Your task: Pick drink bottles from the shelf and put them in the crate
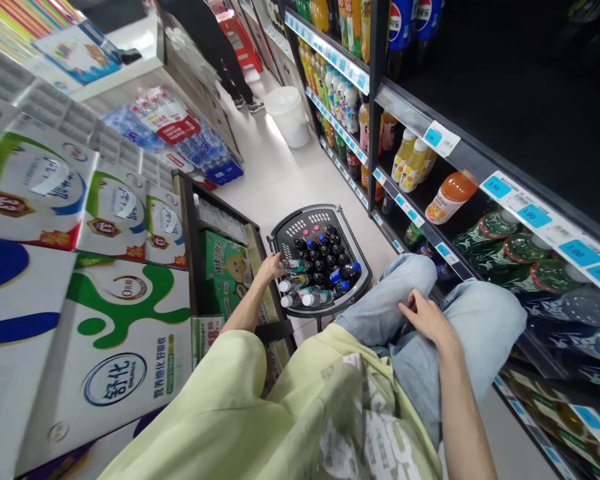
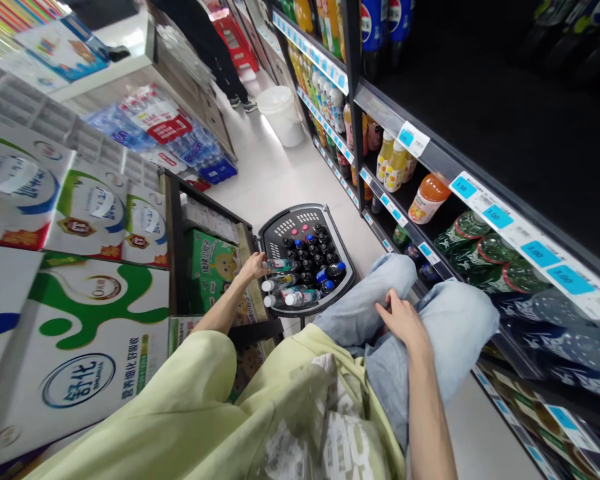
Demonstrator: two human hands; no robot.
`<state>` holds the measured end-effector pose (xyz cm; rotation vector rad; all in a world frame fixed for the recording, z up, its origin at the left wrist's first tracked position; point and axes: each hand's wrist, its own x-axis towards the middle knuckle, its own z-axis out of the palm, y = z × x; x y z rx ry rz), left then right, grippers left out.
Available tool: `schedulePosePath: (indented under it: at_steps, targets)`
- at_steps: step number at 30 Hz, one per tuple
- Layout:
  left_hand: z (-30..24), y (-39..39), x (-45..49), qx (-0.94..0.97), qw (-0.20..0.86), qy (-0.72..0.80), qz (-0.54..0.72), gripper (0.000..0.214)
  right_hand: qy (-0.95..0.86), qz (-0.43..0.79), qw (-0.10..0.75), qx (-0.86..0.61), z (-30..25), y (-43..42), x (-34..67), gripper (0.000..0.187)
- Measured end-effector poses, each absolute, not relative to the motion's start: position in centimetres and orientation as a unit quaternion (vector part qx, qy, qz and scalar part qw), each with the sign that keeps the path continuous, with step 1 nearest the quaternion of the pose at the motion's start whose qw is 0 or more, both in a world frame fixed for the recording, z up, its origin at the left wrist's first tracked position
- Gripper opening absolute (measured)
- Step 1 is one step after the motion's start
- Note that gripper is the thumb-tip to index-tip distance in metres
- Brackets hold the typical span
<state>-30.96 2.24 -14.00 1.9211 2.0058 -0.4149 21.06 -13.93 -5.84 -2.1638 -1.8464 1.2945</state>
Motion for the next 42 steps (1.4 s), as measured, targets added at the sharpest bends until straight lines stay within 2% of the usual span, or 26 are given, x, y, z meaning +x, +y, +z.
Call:
schedulePosePath:
  at_steps: [14, 33, 42]
  targets:
    - [-13.5, 2.3, -30.4, 0.682, 0.189, 0.672, -0.220, 0.059, -0.584, 0.426, 0.010, -0.692, -5.6, -14.0, 21.0, 0.021]
    - [-12.5, 5.2, -28.6, 0.699, 0.169, 0.655, -0.232, 0.035, -0.584, 0.419, 0.026, -0.695, -5.7, -14.1, 21.0, 0.024]
    - [-13.2, 3.5, -28.0, 0.680, 0.160, 0.670, -0.252, 0.053, -0.583, 0.423, 0.036, -0.693, -6.0, -14.1, 21.0, 0.026]
